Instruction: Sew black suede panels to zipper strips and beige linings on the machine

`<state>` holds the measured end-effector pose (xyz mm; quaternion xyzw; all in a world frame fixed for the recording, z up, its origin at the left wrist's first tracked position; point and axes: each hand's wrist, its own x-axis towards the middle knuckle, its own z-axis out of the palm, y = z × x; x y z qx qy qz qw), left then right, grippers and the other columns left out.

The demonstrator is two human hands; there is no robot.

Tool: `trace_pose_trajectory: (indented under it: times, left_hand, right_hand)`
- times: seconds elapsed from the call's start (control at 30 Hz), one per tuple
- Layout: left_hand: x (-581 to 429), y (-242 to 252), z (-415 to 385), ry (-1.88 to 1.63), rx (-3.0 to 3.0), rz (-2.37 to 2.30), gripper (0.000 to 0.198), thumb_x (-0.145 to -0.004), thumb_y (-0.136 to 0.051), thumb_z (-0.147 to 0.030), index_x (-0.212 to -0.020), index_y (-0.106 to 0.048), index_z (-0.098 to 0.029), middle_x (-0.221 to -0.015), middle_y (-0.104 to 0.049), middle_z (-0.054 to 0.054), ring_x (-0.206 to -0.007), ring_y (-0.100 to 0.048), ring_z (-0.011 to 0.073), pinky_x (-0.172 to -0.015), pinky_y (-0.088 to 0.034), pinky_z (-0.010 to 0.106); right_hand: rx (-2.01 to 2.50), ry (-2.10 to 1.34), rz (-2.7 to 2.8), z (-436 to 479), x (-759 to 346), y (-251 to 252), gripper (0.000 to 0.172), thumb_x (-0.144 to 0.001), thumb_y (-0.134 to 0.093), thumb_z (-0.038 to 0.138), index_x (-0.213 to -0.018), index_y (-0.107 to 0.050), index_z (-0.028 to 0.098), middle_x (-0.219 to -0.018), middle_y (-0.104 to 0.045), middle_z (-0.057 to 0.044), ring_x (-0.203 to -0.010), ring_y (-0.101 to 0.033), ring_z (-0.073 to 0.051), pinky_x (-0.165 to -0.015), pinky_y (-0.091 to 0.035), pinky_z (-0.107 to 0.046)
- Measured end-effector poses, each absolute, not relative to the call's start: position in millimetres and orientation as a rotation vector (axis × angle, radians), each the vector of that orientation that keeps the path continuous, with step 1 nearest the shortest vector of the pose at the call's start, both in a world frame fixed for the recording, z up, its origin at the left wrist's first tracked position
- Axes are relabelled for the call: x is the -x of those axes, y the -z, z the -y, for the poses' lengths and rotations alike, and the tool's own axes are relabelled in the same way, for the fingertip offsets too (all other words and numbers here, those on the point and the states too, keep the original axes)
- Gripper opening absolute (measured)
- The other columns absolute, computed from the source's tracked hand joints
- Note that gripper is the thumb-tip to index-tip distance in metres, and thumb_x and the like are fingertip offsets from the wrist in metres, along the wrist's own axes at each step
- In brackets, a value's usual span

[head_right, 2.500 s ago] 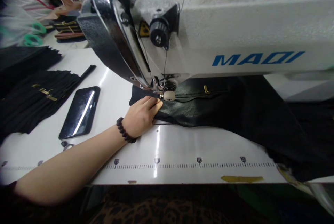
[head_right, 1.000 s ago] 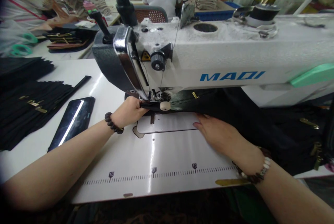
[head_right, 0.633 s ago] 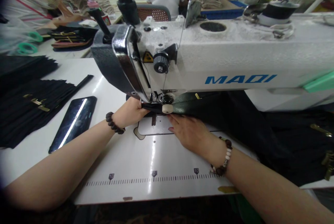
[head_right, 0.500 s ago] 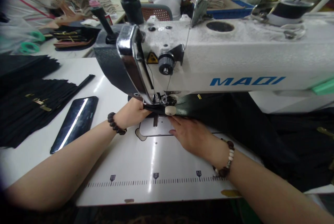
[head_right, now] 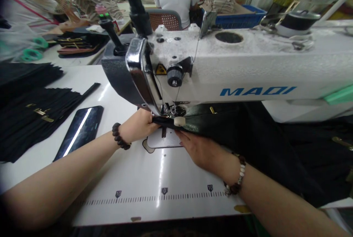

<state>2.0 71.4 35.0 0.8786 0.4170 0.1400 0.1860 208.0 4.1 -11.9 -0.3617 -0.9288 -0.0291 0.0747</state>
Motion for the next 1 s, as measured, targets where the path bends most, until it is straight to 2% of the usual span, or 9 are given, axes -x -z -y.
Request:
trace_pose_trajectory:
  times: [0.13, 0.27, 0.33, 0.43, 0.5, 0.67, 0.9, 1.0]
  left_hand:
    - [-1.5, -35.4, -51.2, -0.246, -2.621, -1.111, 0.028, -0.068, -0.051, -0.008, -0.094, -0.061, -0.014, -0.096, -0.062, 0.008, -0.09, -0.058, 0.0213, -0.08, -0.049, 0.034]
    - [-3.1, -28.9, -33.1, -0.214, -2.768, -1.121, 0.032, -0.071, -0.056, -0.014, -0.102, -0.054, -0.011, -0.105, -0.056, 0.012, -0.098, -0.052, 0.0249, -0.084, -0.048, 0.039]
    - [-4.4, -25.4, -29.8, -0.216, -2.794, -1.123, 0.031, -0.073, -0.056, -0.015, -0.103, -0.052, -0.009, -0.103, -0.055, 0.013, -0.097, -0.052, 0.0252, -0.083, -0.048, 0.039]
    - [-5.6, -20.5, -29.4, -0.251, -2.818, -1.109, 0.027, -0.077, -0.052, -0.016, -0.103, -0.051, -0.008, -0.101, -0.055, 0.014, -0.096, -0.051, 0.0256, -0.08, -0.049, 0.041]
    - [-5.9, -17.8, -29.9, -0.261, -2.838, -1.11, 0.023, -0.079, -0.049, -0.015, -0.101, -0.052, -0.008, -0.1, -0.055, 0.014, -0.097, -0.05, 0.0257, -0.08, -0.048, 0.04]
    - [-5.8, -12.8, -29.4, -0.236, -2.873, -1.136, 0.021, -0.08, -0.045, -0.012, -0.099, -0.053, -0.007, -0.097, -0.054, 0.013, -0.094, -0.05, 0.0239, -0.086, -0.046, 0.038]
    - [-6.2, -8.4, -28.3, -0.269, -2.944, -1.152, 0.026, -0.079, -0.043, -0.01, -0.102, -0.052, -0.003, -0.097, -0.054, 0.014, -0.093, -0.049, 0.0242, -0.088, -0.045, 0.037]
    - [-6.8, -7.5, -28.1, -0.261, -2.943, -1.145, 0.027, -0.079, -0.044, -0.01, -0.103, -0.052, -0.001, -0.097, -0.054, 0.015, -0.095, -0.049, 0.0245, -0.09, -0.043, 0.037]
  right_hand:
    - [1.14, -0.013, 2.847, 9.1, -211.7, -9.6, 0.039, -0.085, -0.031, 0.009, -0.118, -0.052, 0.011, -0.112, -0.059, -0.011, -0.092, -0.061, -0.02, -0.081, -0.052, -0.032]
    - [0.907, -0.517, 2.732, 24.1, -212.1, -67.2, 0.028, -0.09, -0.035, 0.024, -0.101, -0.061, 0.022, -0.098, -0.066, 0.0, -0.086, -0.062, -0.011, -0.074, -0.051, -0.019]
    - [0.945, -0.533, 2.628, 20.5, -209.4, -82.3, 0.029, -0.091, -0.034, 0.025, -0.096, -0.062, 0.022, -0.095, -0.066, 0.0, -0.085, -0.061, -0.009, -0.074, -0.05, -0.016]
    - [1.285, -0.063, 2.499, 1.6, -201.2, -69.1, 0.029, -0.089, -0.037, 0.026, -0.099, -0.061, 0.011, -0.098, -0.064, -0.011, -0.094, -0.058, -0.019, -0.086, -0.046, -0.033]
    - [1.407, 0.068, 2.506, -11.3, -194.6, -47.0, 0.031, -0.087, -0.044, 0.031, -0.101, -0.06, 0.009, -0.101, -0.061, -0.015, -0.098, -0.055, -0.025, -0.089, -0.042, -0.042]
    - [1.414, -0.078, 2.533, -19.6, -185.6, -13.1, 0.034, -0.084, -0.049, 0.031, -0.113, -0.054, 0.013, -0.109, -0.06, -0.011, -0.106, -0.051, -0.025, -0.093, -0.038, -0.046]
    - [1.411, -0.206, 2.502, -16.5, -188.7, -14.9, 0.037, -0.083, -0.049, 0.026, -0.119, -0.051, 0.017, -0.115, -0.057, -0.008, -0.113, -0.045, -0.024, -0.098, -0.035, -0.046]
    - [1.408, -0.216, 2.501, -17.3, -189.3, -14.4, 0.039, -0.083, -0.049, 0.025, -0.121, -0.049, 0.018, -0.114, -0.057, -0.008, -0.111, -0.046, -0.024, -0.096, -0.036, -0.046]
